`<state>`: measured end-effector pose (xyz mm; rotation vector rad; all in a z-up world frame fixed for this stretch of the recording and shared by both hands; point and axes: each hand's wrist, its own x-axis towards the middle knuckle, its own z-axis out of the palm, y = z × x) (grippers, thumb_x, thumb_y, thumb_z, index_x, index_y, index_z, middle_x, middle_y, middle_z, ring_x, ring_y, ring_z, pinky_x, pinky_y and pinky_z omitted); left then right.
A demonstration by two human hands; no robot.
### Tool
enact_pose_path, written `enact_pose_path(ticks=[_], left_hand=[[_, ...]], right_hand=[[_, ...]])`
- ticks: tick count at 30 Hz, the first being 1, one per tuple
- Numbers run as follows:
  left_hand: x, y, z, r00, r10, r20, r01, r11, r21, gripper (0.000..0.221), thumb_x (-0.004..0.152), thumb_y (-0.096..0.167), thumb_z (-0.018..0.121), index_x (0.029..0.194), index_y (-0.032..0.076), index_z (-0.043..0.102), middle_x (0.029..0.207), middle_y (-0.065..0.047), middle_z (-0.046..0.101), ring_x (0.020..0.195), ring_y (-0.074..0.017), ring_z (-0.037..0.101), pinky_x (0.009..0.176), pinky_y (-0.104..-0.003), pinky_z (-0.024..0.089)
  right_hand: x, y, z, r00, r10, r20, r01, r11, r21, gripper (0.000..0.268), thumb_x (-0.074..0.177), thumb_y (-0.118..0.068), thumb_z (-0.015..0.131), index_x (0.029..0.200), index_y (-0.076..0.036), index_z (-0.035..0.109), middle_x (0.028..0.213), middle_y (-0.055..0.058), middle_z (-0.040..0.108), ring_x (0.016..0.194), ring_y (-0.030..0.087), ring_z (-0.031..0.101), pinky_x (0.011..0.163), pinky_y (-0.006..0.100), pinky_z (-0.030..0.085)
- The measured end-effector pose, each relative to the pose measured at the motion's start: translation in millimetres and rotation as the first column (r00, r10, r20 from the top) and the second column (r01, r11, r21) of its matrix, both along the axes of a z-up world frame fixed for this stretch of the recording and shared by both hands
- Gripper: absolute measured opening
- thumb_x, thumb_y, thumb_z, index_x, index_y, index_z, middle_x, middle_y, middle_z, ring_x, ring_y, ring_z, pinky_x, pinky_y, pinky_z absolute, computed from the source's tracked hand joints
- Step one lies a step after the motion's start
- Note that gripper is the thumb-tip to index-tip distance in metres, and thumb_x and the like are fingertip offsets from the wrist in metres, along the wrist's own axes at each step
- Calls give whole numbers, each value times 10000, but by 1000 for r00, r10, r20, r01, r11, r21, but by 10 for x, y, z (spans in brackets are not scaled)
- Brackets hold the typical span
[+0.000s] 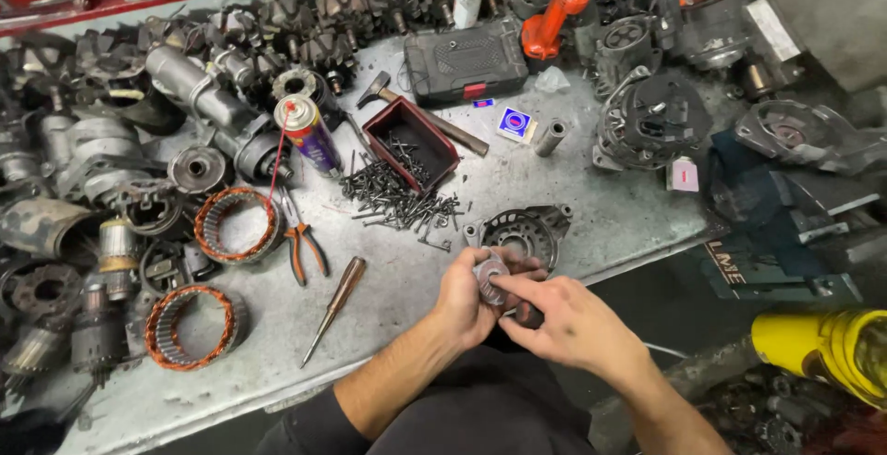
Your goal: Cleaning and assembling internal components of an alternator housing, including installing a bearing.
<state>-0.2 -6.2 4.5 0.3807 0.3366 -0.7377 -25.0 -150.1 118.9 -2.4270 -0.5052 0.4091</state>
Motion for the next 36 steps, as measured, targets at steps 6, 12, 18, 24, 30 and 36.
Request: enact_pose_path(ticks=[6, 12, 18, 24, 30, 36], left_hand=[[-100, -53, -236, 999, -28, 44, 25, 997, 67, 462, 990, 334, 345, 1055, -24, 629, 1047, -201, 727, 764, -308, 659, 651, -411, 569], [-364, -61, -492, 973, -187, -137, 197, 978, 65, 365, 1007, 281, 405, 1048, 19, 656, 841, -134, 678, 715, -254, 671, 614, -394, 554], [-339, 59, 24, 827, -499, -260, 547, 822, 161, 388, 967, 295, 378, 1076, 28, 637, 906, -125, 737, 789, -251, 714, 713, -395, 606], [-331, 21, -118, 810, -559, -178, 586, 770, 253, 403, 998, 307, 429, 1126, -11, 641, 910, -157, 715, 784, -275, 704, 765, -457, 640], [-445, 37, -81, 682, -728, -71, 727, 664, 176, 512, 1007, 315, 350, 1161, -69, 652, 1015, -214, 763, 837, -317, 762, 655, -354, 642], [-481, 19, -151, 727, -687, -10, 650, 683, 333, 477, 999, 308, 337, 1101, -32, 656, 899, -198, 746, 656, -305, 731, 501, -344, 581]], right_hand=[[74, -120, -92, 995, 67, -75, -61, 995, 75, 486, 737, -218, 762, 1208, -113, 705, 772, 127, 729, 733, 327, 718, 687, 408, 569], [0, -338, -421, 963, 252, -96, -248, 968, 45, 402, 739, -258, 768, 1127, -157, 758, 781, 92, 742, 733, 316, 702, 676, 418, 559], [-134, -353, -60, 876, 459, -152, -482, 853, -200, 475, 794, -272, 731, 1265, -237, 681, 825, 77, 707, 711, 341, 686, 599, 477, 524], [-215, -387, -284, 862, 507, 29, -482, 834, -269, 247, 840, -243, 698, 1072, -171, 651, 763, 83, 651, 647, 333, 663, 544, 499, 493], [-203, -341, -172, 838, 542, -64, -542, 814, -207, 149, 814, -217, 698, 936, -160, 636, 727, 103, 642, 655, 355, 650, 561, 498, 488], [-168, -400, -351, 793, 607, 46, -605, 795, -49, 140, 816, -193, 697, 834, -113, 584, 734, 96, 651, 666, 346, 656, 559, 487, 484]])
